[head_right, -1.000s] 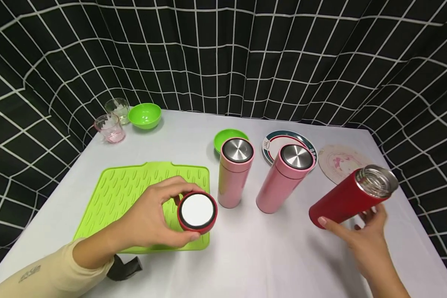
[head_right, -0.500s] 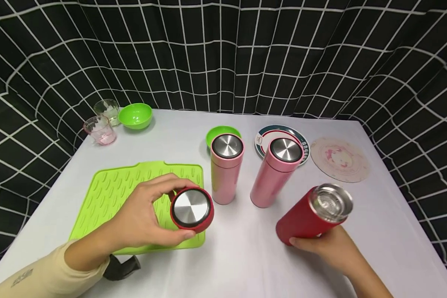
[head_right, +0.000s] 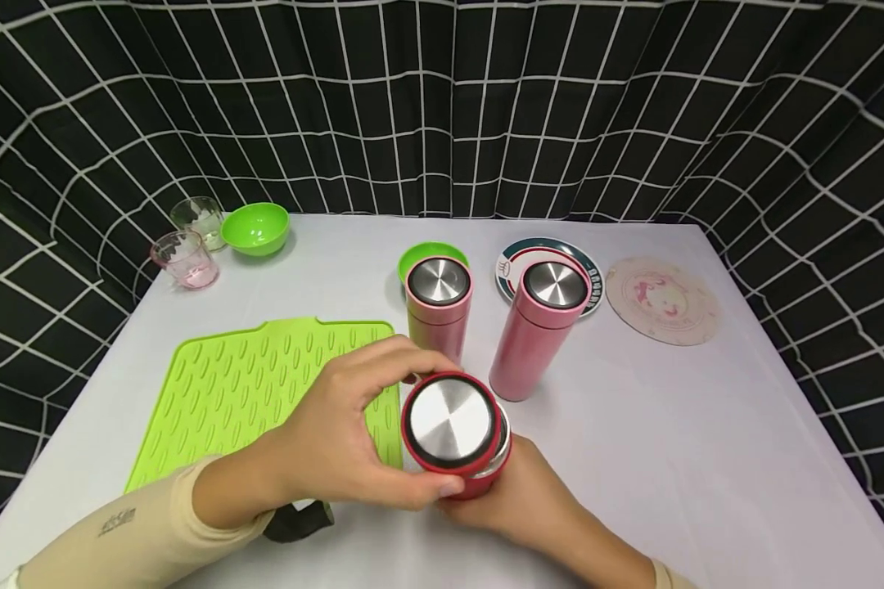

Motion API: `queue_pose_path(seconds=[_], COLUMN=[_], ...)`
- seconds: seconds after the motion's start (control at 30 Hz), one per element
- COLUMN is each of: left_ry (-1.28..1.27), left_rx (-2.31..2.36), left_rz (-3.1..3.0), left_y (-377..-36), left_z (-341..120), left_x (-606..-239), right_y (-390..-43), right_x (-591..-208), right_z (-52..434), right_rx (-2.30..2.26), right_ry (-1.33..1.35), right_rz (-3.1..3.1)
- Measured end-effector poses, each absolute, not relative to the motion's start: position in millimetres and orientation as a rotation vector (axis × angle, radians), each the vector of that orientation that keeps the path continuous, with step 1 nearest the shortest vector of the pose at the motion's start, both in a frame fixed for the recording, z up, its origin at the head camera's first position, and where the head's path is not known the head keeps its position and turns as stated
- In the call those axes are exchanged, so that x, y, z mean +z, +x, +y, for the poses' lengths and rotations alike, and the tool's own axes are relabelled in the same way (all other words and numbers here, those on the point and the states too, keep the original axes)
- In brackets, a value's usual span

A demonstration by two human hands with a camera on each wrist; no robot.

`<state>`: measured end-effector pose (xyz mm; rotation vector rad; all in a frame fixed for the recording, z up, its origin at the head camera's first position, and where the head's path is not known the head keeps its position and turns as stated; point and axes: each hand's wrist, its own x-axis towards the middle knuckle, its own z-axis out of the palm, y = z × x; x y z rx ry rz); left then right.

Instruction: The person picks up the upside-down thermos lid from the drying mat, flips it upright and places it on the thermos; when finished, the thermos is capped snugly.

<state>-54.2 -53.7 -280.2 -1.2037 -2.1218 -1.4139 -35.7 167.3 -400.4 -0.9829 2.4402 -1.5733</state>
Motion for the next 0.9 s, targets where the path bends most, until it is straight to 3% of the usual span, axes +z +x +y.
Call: queue_pose_path(seconds=[0.17, 0.3, 0.47, 0.67, 0.9], left_ry=[-1.217, -1.193, -1.188, -1.211, -1.166], left_rx=[-1.374, -1.364, -1.341, -1.316, -1.271], left_rz=[-2.169, -2.209, -2.297, -2.455, -2.422], left_y=[-54.8, -55.3, -55.7, -55.7, -55.6], left_z=[-45.6, -44.2, -44.6, -49.9, -41.5], left_x=[-283.6, -284.3, -284.3, -283.9, -290.0], right_y=[-39.0, -39.6, -40.1, -39.8, -38.0], right_x=[-399.0, -395.5, -395.1, -398.1, -401.3], right_z=[159.9, 156.6, 156.0, 159.8, 164.3], right_rx=[-1.433, -1.343, -1.545, -1.613, -1.367], right_ry=[-1.183, -1.102, -1.006, -1.059, -1.127], right_rz=[2.573, 2.632, 2.437, 2.379, 2.658])
